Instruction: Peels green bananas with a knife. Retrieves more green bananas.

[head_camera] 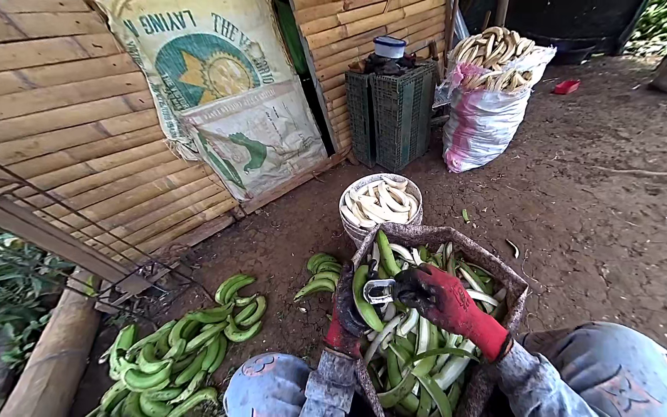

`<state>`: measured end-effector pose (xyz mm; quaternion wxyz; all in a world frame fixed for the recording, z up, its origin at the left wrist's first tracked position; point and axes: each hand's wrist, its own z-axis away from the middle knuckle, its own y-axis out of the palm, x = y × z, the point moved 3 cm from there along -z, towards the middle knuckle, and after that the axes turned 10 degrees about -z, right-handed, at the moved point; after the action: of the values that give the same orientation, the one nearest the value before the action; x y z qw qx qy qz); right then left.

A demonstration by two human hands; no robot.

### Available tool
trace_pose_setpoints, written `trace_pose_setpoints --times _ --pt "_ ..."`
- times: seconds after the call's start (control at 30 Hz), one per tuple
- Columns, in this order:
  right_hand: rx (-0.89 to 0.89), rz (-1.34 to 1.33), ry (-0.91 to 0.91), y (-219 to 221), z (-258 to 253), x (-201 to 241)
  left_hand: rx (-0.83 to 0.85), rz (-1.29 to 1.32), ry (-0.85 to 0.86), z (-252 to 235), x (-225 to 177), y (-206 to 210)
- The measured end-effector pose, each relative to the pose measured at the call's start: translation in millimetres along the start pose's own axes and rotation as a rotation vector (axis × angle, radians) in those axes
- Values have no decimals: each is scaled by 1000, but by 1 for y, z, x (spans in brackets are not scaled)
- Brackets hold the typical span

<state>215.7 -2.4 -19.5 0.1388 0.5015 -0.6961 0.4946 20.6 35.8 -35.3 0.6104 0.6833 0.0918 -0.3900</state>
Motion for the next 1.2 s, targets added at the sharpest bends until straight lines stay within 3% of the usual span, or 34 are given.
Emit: trace_pose_setpoints --times 0.1,0.2,0.33,0.53,0.6,0.67,0.73,0.8,0.87,1.03,1.13,1.2 --pt "77 137 -304 8 8 8 69 388 -72 0 -2 -1" --pt "25 247 -313 12 7 12 -56 236 15 1 2 4" --pt "37 171 25 23 -4 16 -283 -417 263 3 3 6" --pt "-24 109 593 9 -16 -23 -305 -800 171 19 10 23" --pt "-96 51 519 -1 -14 -26 -258 -472 61 8 9 8" --pt "-76 -72 259 -4 -9 -23 -73 -146 10 0 2 -6" --pt "112 -198 24 -2 -5 -13 88 -35 34 -5 -1 -11" --pt "254 -156 -59 5 -2 -2 160 35 -14 -11 4 -9" --pt "216 -23 4 8 -2 0 89 -128 49 -8 11 -3" --pt "-184 188 378 -12 -10 -16 -182 -526 157 2 7 5" --pt "-216 94 299 -21 -9 -11 -603 -841 351 -2 -11 -5" --pt "-92 -5 167 -6 -7 3 -703 -833 435 -5 -10 -10"
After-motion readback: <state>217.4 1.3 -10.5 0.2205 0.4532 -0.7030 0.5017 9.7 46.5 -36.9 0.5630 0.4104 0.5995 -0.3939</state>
